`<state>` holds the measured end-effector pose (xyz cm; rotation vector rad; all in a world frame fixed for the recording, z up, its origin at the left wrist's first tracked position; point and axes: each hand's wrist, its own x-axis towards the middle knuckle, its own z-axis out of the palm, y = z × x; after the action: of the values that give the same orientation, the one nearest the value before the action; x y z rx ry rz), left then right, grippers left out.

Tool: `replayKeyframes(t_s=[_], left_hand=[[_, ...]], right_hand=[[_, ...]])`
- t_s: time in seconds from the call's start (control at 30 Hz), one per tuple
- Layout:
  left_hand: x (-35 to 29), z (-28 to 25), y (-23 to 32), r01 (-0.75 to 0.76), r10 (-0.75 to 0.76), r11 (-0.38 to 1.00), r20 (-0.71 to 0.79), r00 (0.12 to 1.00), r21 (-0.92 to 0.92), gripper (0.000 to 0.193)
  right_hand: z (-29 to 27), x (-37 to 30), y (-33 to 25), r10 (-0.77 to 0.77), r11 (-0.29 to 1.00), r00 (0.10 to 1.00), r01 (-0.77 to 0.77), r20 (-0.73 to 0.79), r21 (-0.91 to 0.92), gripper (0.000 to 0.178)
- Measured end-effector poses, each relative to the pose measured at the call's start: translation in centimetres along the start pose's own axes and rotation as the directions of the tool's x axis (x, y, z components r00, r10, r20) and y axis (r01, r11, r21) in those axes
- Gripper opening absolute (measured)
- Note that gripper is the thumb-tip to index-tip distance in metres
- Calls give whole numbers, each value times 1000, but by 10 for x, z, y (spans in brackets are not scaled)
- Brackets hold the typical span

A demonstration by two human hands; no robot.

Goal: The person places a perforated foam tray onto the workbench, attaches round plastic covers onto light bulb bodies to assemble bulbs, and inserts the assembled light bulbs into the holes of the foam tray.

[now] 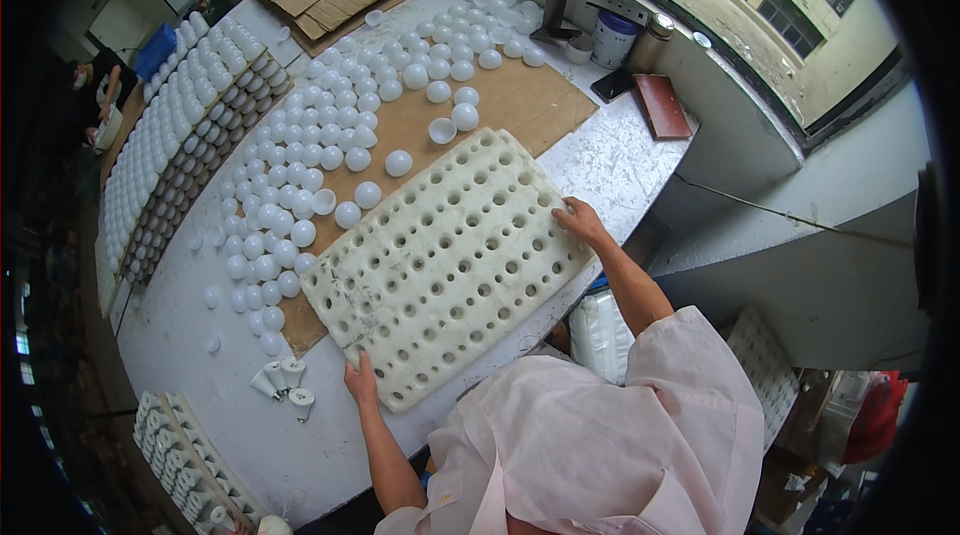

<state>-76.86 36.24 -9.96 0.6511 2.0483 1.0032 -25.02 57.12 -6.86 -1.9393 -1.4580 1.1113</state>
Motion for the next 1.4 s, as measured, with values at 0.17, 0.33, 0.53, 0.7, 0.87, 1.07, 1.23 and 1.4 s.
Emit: replayKeyframes(t_s=[0.17, 0.33, 0.53, 0.7, 0.87, 1.07, 1.23, 1.4], left_hand=[[-9, 20, 31, 37, -40, 995, 28, 999, 90, 39], [-6, 16, 32, 92, -93, 986, 4, 996, 141, 39], [7, 25, 10, 187, -187, 978, 6, 982, -89, 38], [4, 26, 15, 192, -195, 975, -14, 981, -114, 37], [24, 29, 22, 118, -123, 991, -84, 989, -66, 41], [49, 31, 24, 114, -122, 989, -79, 989, -95, 42], [57, 14, 52, 130, -116, 988, -154, 981, 83, 32], [84, -7, 19, -343, 392, 654, 86, 916, 674, 54]], right_hand=[[-15, 9, 44, -5, 976, 1000, 8, -14, 217, 45], [-6, 15, 38, -12, 982, 1000, 16, -20, 187, 52], [-18, 22, 21, 56, 989, 993, -69, 104, 132, 43], [-7, 48, 11, -6, 985, 989, -19, 145, 169, 41], [-5, 68, -11, -7, 981, 982, -30, 190, 193, 43], [-1, 95, -28, -18, 976, 965, -40, 262, 216, 44], [-18, 122, -42, 169, 951, 948, -229, 268, 209, 49], [-21, 225, 4, -533, 818, 829, 556, 170, -148, 44]])
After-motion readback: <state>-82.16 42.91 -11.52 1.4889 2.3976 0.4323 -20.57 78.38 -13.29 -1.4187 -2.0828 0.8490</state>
